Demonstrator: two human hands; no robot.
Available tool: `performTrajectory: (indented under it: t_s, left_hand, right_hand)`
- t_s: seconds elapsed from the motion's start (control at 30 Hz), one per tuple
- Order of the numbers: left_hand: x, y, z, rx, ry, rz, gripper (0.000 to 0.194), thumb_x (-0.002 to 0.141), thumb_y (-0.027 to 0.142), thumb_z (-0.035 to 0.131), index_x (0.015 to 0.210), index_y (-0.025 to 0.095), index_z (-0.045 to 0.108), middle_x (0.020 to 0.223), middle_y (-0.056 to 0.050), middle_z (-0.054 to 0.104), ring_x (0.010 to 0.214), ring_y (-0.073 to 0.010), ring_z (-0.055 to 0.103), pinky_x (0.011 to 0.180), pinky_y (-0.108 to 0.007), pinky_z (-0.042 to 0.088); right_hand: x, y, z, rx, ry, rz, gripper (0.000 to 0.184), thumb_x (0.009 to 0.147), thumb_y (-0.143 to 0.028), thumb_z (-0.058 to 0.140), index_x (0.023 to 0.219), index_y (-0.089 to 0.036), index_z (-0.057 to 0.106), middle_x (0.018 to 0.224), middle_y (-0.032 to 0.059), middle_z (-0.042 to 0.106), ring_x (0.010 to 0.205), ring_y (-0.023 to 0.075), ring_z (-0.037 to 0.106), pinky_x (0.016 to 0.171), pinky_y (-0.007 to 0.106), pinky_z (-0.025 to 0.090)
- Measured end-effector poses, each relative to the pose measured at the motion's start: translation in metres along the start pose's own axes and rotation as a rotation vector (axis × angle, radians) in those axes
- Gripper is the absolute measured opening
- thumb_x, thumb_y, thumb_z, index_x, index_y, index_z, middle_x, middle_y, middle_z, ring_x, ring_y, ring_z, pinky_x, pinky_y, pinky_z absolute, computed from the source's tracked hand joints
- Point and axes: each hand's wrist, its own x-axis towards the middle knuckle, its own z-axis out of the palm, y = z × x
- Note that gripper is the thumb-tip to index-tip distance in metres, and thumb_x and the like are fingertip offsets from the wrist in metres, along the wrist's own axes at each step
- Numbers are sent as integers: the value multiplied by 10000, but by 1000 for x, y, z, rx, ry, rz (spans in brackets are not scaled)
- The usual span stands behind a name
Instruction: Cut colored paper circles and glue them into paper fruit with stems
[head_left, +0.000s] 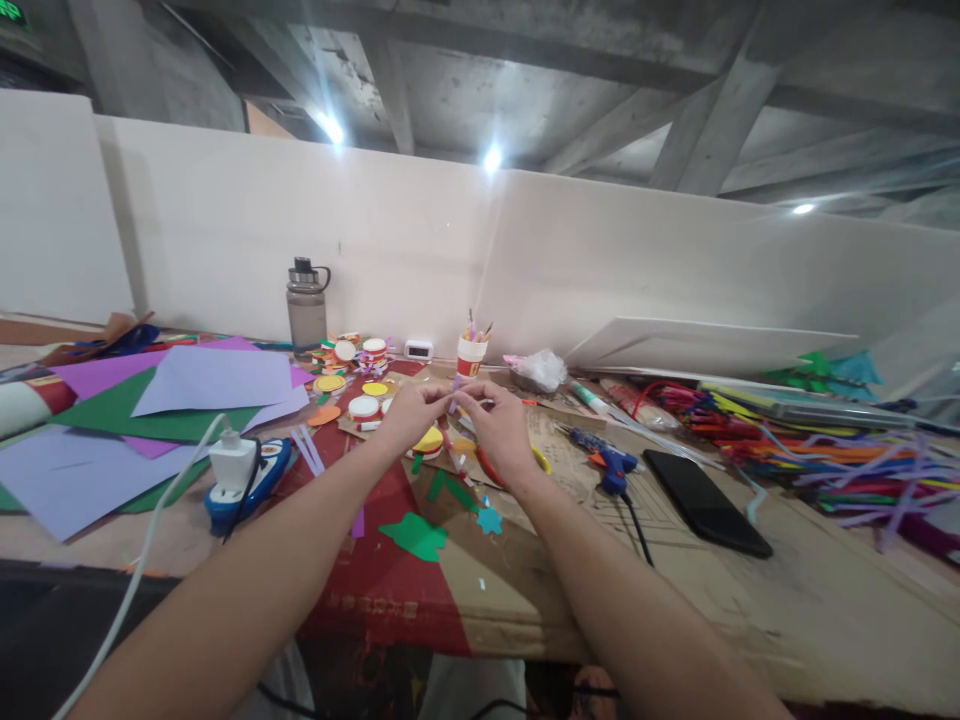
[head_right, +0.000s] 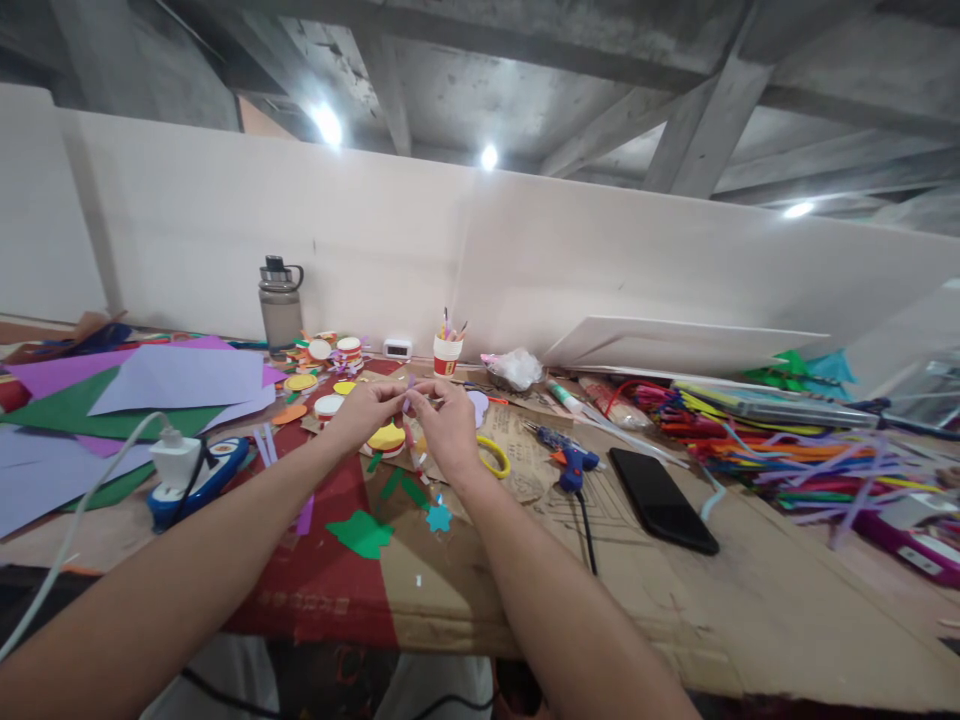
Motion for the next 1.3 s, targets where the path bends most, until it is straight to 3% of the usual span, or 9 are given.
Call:
performTrajectory:
  t_s: [0.37,1.3]
  left_hand:
    - [2,-7,-1,48,-31,6,154,748,267,609,710,164,717,595,-3,642,483,-98,533,502,-199,388]
    - [1,-6,0,65,-73,-20,134,732,205,592,680,178,711,547,20,626,457,-92,538,489,-182,394]
  right_hand:
    - [1,1,-1,-4,27,27,174,764,-355,621,744,-190,673,776,41,695,720,179,602,703,321,464]
    - [0,-5,-1,49,44,85,132,727,-310,628,745,-181,610,721,16,652,661,149,584,644,286,461]
